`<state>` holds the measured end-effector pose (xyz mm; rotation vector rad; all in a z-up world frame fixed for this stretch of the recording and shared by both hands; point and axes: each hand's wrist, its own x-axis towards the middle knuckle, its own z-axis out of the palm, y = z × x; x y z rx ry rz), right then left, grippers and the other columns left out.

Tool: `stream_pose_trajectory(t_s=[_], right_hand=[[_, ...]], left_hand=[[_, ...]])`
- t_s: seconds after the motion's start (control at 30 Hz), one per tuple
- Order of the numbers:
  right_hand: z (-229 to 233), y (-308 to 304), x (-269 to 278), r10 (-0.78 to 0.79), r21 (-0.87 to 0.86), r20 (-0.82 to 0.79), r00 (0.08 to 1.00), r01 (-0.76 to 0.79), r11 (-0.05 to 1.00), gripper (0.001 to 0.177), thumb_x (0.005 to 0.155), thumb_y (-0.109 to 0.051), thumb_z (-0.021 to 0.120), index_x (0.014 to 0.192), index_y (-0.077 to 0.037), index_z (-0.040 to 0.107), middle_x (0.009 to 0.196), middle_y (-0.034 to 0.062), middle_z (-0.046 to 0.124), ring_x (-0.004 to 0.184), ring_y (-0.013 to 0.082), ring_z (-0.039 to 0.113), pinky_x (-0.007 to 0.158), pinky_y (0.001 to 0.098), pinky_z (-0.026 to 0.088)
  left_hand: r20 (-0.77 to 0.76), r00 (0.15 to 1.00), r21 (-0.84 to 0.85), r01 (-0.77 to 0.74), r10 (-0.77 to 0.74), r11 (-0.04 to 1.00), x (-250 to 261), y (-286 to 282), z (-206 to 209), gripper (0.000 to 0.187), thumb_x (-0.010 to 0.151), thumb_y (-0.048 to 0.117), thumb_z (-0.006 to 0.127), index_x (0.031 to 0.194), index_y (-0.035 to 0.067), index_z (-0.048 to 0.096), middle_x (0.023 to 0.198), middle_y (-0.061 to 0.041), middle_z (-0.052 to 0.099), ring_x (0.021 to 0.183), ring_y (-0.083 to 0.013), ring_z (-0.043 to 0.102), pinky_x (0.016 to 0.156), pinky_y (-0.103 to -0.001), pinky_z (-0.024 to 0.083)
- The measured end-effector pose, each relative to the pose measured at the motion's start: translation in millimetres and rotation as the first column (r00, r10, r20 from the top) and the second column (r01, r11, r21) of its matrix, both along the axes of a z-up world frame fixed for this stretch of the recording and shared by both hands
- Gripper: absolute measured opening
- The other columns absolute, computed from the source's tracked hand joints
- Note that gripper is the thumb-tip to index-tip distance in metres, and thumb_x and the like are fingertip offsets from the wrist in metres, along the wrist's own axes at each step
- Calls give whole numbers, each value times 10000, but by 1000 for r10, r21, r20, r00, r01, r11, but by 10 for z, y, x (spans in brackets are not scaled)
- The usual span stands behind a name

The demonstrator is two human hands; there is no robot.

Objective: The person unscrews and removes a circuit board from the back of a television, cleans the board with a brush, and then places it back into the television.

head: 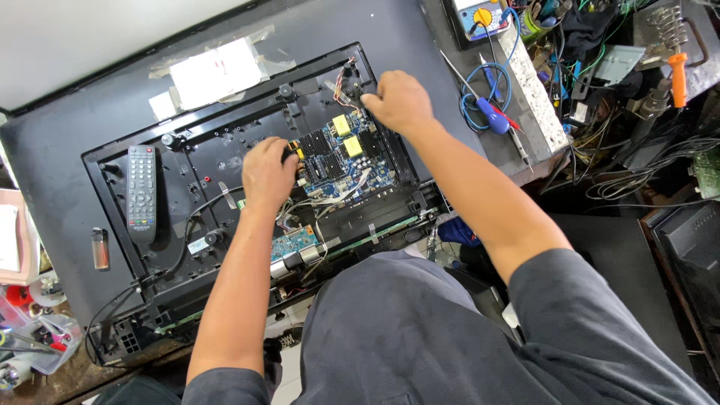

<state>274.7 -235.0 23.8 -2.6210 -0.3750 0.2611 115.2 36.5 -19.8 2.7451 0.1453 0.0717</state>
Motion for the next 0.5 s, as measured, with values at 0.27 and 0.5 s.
stream_pose_trajectory(t_s=[0.27, 0.5], right_hand=[[-46, 495, 156, 45, -357, -242, 969, -132, 925, 408, 943, -176, 445, 1231, 12, 664, 1277, 262, 567, 1062, 463, 637, 952, 530, 536], [140, 88, 210, 188, -153, -278, 942, -237, 959, 333, 1084, -417, 576, 998, -95, 576, 1174, 176, 517, 952, 392, 567, 901, 506, 467]], left_hand=[[-253, 967, -191, -16, -34, 982, 5, -92, 11, 557, 1003, 320, 669, 1460, 36, 525, 1511, -169, 558, 1482, -395, 414, 1156, -579, 347], [-222, 974, -162, 8, -44, 987, 37, -110, 193, 494, 1000, 322, 690, 1402, 52, 591, 1370, -132, 639, 1192, -393, 605, 1014, -562, 463]])
